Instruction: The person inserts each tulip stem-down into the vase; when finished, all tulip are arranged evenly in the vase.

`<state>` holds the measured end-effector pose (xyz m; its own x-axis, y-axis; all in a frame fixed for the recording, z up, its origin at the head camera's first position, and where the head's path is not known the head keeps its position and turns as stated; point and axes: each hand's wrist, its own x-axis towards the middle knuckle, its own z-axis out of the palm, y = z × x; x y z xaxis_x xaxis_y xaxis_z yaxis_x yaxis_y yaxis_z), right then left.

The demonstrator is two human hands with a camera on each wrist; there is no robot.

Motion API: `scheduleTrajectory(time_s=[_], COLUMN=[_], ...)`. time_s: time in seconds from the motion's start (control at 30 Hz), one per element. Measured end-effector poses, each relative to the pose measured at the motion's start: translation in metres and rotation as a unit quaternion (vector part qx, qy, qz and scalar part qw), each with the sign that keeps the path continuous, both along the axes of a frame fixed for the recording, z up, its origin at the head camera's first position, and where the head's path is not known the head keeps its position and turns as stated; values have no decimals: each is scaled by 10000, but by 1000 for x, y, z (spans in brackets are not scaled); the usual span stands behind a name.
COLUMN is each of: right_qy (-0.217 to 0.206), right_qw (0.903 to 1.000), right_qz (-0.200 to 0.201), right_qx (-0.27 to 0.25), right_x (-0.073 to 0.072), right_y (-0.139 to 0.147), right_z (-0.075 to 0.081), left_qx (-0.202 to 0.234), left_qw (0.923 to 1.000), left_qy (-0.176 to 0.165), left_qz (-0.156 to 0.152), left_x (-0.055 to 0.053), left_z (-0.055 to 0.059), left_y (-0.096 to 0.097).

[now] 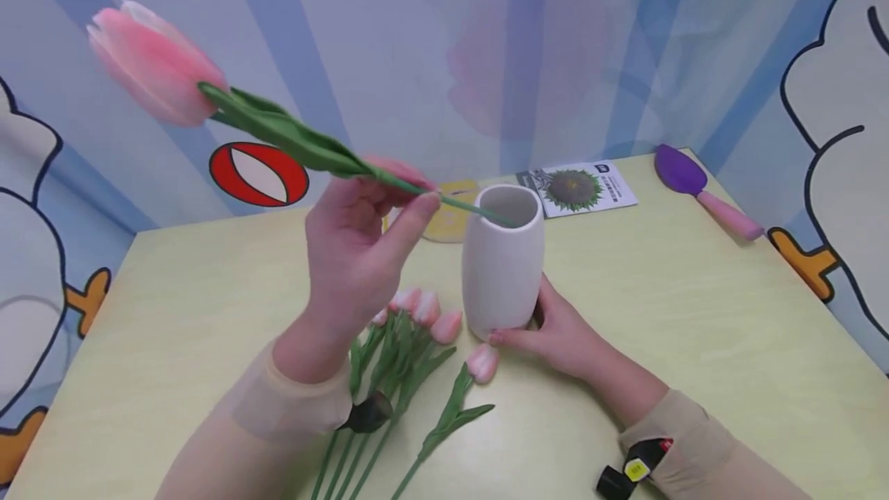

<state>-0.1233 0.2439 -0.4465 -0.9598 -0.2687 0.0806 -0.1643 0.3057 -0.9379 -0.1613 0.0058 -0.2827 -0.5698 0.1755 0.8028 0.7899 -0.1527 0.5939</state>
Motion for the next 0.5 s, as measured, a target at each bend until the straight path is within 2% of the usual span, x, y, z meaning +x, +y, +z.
scheduleTrajectory(time_s=[0.5], right_qy=[-76], right_qw=[10000], right_qz=[14], right_qx=[-34], right_x=[-1], right_y=[0], right_z=[-1], left_qx=[-134], left_qw=[9998], left_qy=[-73], left_qz=[140], left_x=[1], left_z=[-5], left_y=[6])
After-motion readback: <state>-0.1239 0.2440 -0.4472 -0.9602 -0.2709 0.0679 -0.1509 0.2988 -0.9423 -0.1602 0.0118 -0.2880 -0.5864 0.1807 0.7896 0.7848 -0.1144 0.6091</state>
